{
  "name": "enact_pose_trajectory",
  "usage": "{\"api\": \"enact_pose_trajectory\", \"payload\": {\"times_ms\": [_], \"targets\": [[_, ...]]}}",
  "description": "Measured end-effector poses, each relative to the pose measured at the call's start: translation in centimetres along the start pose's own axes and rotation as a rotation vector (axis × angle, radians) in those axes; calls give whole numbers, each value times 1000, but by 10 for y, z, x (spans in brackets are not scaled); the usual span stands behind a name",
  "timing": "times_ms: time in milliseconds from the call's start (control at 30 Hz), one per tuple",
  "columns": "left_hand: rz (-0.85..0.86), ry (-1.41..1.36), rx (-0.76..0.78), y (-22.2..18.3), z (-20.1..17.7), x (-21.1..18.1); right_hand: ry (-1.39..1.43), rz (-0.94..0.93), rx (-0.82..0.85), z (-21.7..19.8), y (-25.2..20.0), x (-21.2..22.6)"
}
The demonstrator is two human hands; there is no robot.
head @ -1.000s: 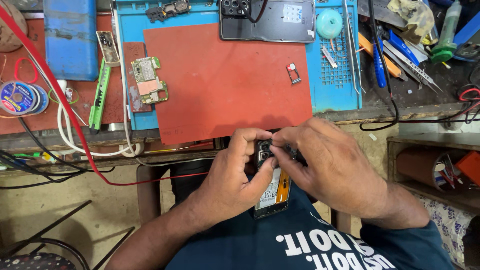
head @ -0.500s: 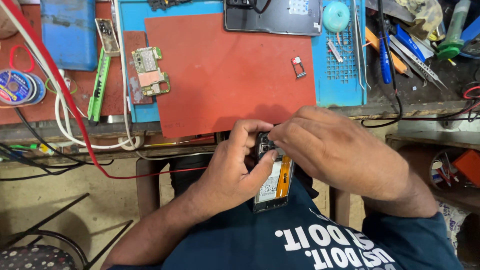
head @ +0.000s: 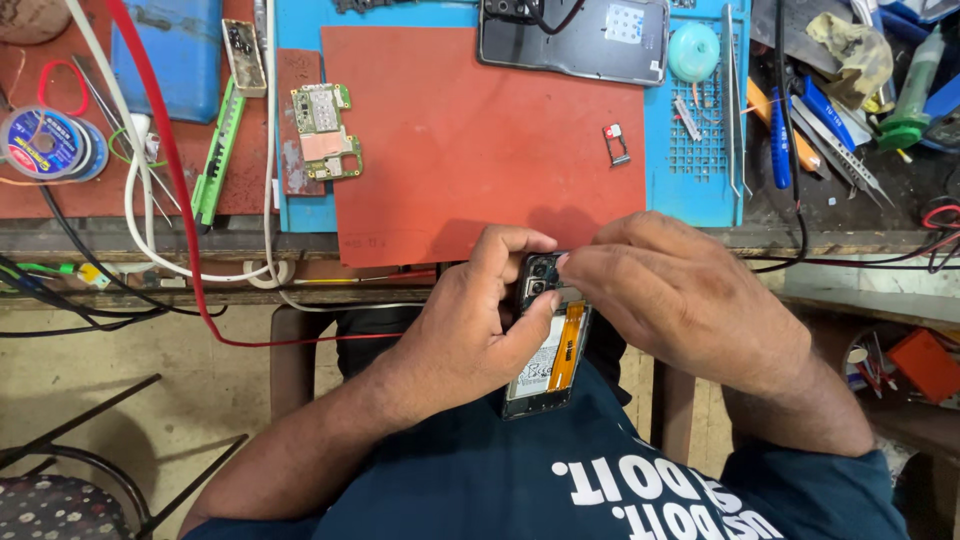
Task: The person disassembles a smartphone, removes the motherboard, and attaches small components to it using tweezers. The person then places the motherboard back into the phone chassis and secures it.
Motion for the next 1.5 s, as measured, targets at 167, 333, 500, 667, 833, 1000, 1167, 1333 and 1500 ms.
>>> {"api": "enact_pose_trajectory", "payload": {"times_ms": [167, 333, 500, 667, 833, 1000, 1167, 1333, 1500], "targets": [[39, -2, 9, 1, 0, -1, -86, -39, 74, -3, 1, 4], [-34, 10, 9, -1, 1, 5, -203, -136, 109, 1, 1, 5], [-16, -37, 2, -2, 2, 8, -190, -136, 126, 2, 0, 4], [-22, -84, -31, -4, 1, 6, -122, -111, 154, -2, 13, 8], [-85, -6, -17, -1, 4, 9, -50, -21, 283, 0, 14, -1], [-99, -22, -53, 1, 7, 10, 28, 277, -121, -26, -9, -29], [-88, -101, -108, -3, 5, 16, -237, 755, -430, -37, -18, -87], [-107, -190, -31, 1, 2, 16, -176, 788, -480, -27, -19, -102], [-116, -198, 14, 3, 0, 14, 53, 983, -505, -28, -31, -115]]}}
Point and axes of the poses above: each hand's wrist, its own y-axis towards the middle knuckle, its own z-axis out of the palm, x = y × z, the point moved 3 cm from there along y, towards the middle knuckle, and after that the axes turned 10 degrees about z, right-handed, at the moved point
